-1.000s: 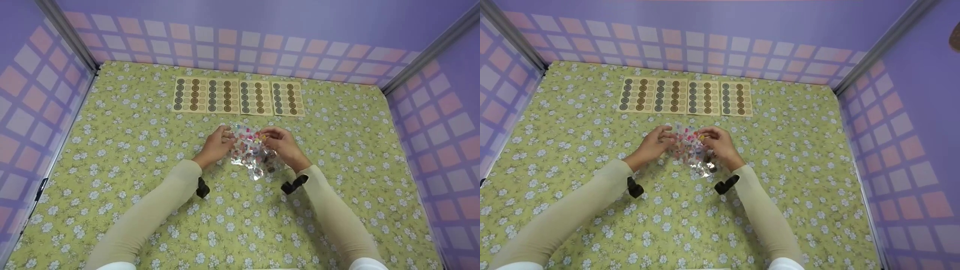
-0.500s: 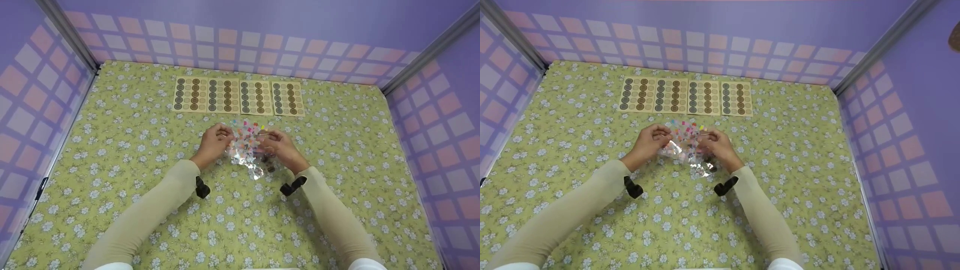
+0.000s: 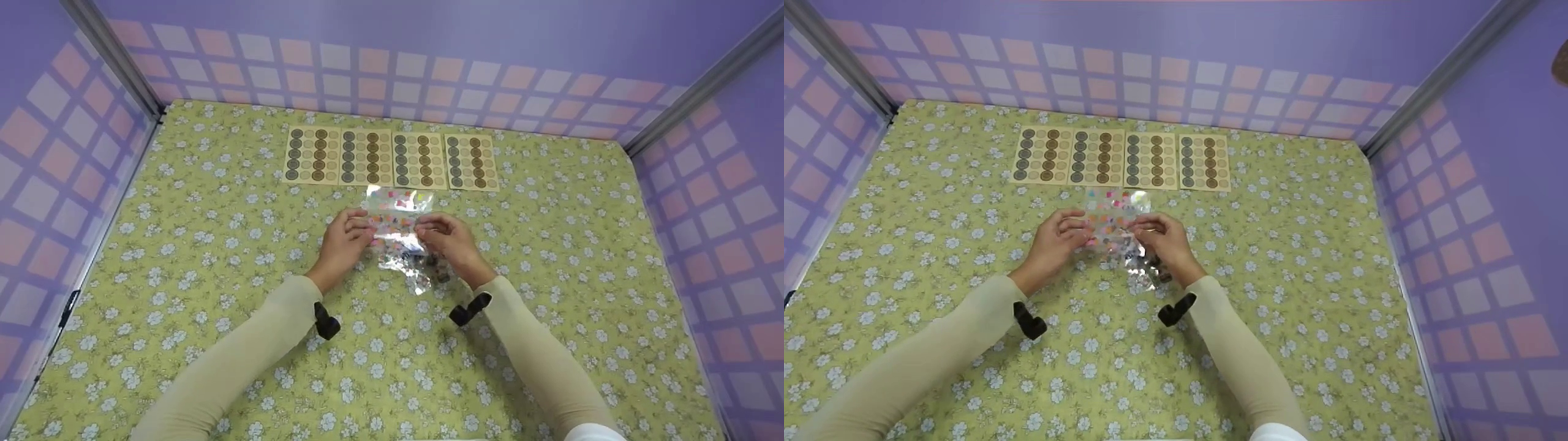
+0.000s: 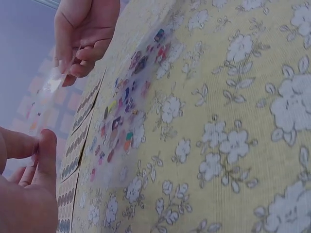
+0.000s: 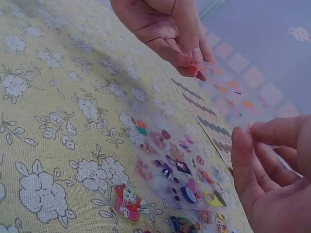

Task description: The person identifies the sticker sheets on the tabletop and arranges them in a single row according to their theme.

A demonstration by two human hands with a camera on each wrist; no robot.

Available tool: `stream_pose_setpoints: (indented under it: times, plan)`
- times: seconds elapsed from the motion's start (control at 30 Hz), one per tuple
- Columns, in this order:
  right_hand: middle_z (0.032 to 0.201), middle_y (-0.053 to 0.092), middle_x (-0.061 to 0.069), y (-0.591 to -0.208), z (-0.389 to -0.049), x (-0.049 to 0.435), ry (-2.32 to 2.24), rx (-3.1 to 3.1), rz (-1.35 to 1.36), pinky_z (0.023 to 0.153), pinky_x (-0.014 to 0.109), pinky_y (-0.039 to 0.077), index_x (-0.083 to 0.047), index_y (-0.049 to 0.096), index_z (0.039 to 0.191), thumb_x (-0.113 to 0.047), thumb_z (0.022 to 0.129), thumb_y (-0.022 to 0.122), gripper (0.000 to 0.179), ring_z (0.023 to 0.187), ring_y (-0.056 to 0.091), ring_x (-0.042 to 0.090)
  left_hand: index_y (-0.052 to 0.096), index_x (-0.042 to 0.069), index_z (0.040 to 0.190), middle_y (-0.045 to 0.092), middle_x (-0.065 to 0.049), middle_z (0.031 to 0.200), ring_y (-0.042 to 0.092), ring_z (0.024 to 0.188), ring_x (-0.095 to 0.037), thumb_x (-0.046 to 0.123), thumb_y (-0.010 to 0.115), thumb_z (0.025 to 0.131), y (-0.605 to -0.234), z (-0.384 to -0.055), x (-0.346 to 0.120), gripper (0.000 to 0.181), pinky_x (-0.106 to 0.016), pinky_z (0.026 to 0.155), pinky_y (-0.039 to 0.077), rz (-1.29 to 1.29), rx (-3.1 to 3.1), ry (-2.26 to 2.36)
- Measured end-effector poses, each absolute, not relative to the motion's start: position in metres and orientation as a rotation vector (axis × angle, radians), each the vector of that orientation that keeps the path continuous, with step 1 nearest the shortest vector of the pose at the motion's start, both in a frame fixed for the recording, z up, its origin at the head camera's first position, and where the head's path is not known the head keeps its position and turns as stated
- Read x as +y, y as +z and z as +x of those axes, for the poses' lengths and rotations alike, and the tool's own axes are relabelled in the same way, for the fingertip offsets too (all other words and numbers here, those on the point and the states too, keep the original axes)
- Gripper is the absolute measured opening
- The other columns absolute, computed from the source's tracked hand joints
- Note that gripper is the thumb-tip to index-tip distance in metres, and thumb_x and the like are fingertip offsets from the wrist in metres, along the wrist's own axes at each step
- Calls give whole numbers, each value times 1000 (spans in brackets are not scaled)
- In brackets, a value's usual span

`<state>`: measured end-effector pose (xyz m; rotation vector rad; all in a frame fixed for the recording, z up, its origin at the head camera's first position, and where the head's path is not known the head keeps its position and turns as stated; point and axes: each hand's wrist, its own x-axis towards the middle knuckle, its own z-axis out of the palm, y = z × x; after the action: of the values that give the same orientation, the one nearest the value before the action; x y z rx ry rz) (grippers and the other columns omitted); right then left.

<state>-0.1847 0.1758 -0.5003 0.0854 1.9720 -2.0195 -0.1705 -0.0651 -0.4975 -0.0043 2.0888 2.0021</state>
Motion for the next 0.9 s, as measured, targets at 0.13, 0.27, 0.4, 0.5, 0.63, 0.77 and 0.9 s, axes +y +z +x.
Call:
stream_pose_setpoints:
  times: [0.13, 0.27, 0.4, 0.5, 0.63, 0.77, 0.9]
  plan:
    - [115, 64, 9, -502, -186, 176, -2037, 1989, 106, 92, 42, 55, -2, 55, 128, -10, 91, 66, 39, 98, 67, 21, 46, 9, 134, 59, -14, 124, 60, 115, -26, 11, 58, 97, -500, -171, -74, 40, -41, 95, 52, -19, 2117, 2040]
    - [128, 58, 21, -504, -188, 177, -2075, 2004, 98, 97, 53, 49, 5, 47, 133, -6, 92, 62, 45, 104, 64, 25, 45, 9, 134, 59, -16, 123, 61, 113, -27, 10, 58, 96, -503, -175, -88, 40, -37, 92, 54, -56, 2167, 2028]
    - [132, 53, 26, -507, -190, 180, -2042, 2053, 93, 98, 53, 48, 7, 47, 133, -9, 93, 62, 45, 109, 61, 30, 46, 9, 135, 61, -14, 122, 61, 113, -25, 13, 58, 97, -506, -179, -108, 40, -36, 92, 53, -92, 2287, 1951]
    - [131, 54, 24, -510, -192, 184, -1961, 2137, 95, 95, 45, 52, 5, 49, 132, -11, 93, 63, 44, 108, 61, 25, 45, 7, 137, 62, -14, 122, 61, 113, -25, 16, 58, 97, -511, -183, -125, 43, -37, 93, 52, -106, 2371, 1890]
    - [131, 56, 20, -512, -195, 190, -1764, 2315, 29, 92, 38, 51, 1, 54, 130, -12, 92, 66, 42, 113, 58, 23, 43, 7, 140, 61, -14, 124, 61, 113, -25, 17, 58, 97, -514, -189, -147, 47, -37, 94, 53, -145, 2429, 1831]
    - [139, 49, 14, -511, -197, 193, -1472, 2495, -129, 99, 43, 49, -5, 55, 131, -15, 89, 70, 46, 126, 51, 30, 40, 9, 145, 59, -15, 128, 60, 117, -27, 17, 58, 97, -513, -194, -165, 52, -37, 94, 53, -198, 2482, 1712]
    - [155, 32, 10, -511, -197, 192, -1175, 2588, -279, 104, 49, 44, -12, 52, 137, -20, 87, 73, 55, 137, 39, 33, 36, 8, 148, 57, -18, 128, 59, 117, -30, 13, 56, 98, -511, -198, -177, 54, -40, 95, 53, -202, 2573, 1576]
